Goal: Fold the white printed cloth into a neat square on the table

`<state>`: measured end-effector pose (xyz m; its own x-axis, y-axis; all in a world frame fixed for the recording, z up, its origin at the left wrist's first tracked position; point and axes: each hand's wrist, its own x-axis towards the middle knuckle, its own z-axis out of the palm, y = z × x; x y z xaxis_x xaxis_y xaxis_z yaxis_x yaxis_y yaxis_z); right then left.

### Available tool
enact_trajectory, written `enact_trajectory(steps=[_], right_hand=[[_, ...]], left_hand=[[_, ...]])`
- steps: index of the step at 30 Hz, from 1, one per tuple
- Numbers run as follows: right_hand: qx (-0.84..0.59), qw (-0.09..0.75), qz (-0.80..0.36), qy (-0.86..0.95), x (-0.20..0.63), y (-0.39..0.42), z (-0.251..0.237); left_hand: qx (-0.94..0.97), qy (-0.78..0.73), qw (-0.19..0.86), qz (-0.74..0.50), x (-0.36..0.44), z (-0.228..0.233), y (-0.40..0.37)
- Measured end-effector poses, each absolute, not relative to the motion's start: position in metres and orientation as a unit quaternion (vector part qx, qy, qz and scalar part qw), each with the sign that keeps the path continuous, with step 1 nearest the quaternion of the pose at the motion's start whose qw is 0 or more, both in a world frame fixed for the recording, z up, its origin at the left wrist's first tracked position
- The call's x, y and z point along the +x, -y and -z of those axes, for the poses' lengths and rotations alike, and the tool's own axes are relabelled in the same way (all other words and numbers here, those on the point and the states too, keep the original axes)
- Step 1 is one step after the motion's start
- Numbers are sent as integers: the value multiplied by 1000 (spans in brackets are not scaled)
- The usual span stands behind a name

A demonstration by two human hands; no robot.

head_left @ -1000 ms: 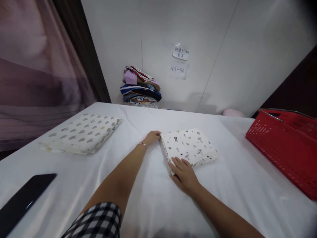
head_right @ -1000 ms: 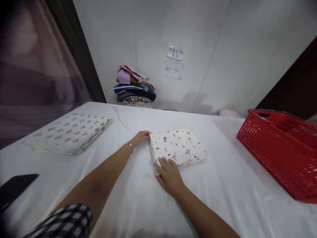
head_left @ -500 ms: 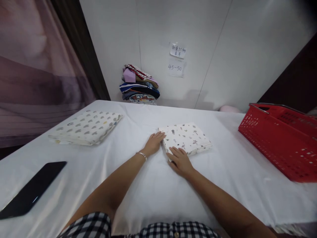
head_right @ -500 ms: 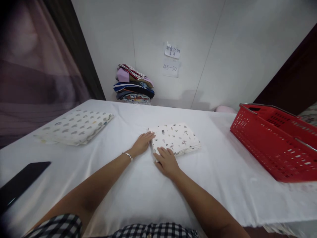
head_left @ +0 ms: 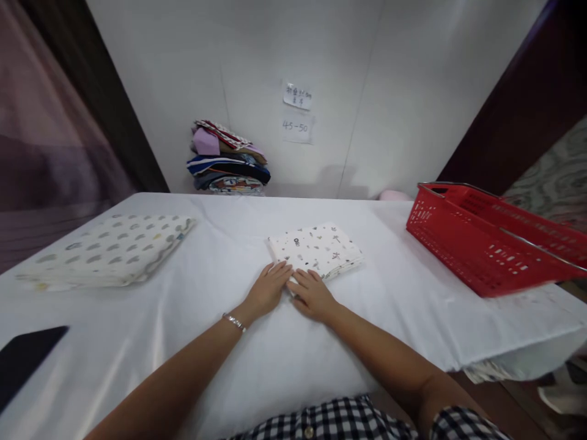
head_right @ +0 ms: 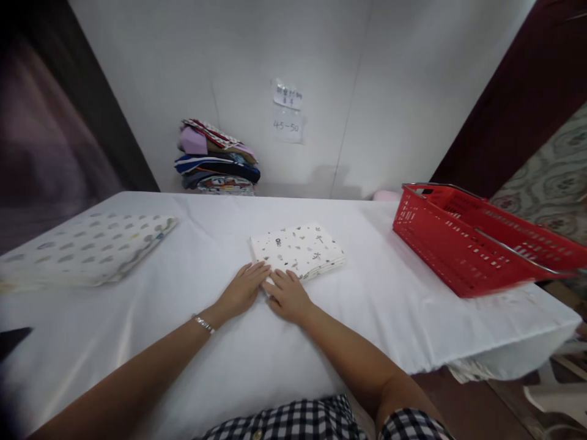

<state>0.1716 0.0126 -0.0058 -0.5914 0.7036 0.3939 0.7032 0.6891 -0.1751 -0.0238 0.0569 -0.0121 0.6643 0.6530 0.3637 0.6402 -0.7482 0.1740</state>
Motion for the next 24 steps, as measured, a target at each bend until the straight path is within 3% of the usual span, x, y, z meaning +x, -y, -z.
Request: enact_trajectory(steps=[6,14,20,24], right_hand=[[-416,271,-34,867,222,-14,4],[-541,236,6,807,327,-39,-3],[-688,338,-152,623,359,-58,-6],[-737,339,-217,543,370,-67,-9]], left_hand=[[902,-380,35,-202,-24,9,-55],[904,-347,71,-241,11,-7,-30],[896,-364,42,-252,23,0,-31],[896,-368,22,-248,23,3,-33]])
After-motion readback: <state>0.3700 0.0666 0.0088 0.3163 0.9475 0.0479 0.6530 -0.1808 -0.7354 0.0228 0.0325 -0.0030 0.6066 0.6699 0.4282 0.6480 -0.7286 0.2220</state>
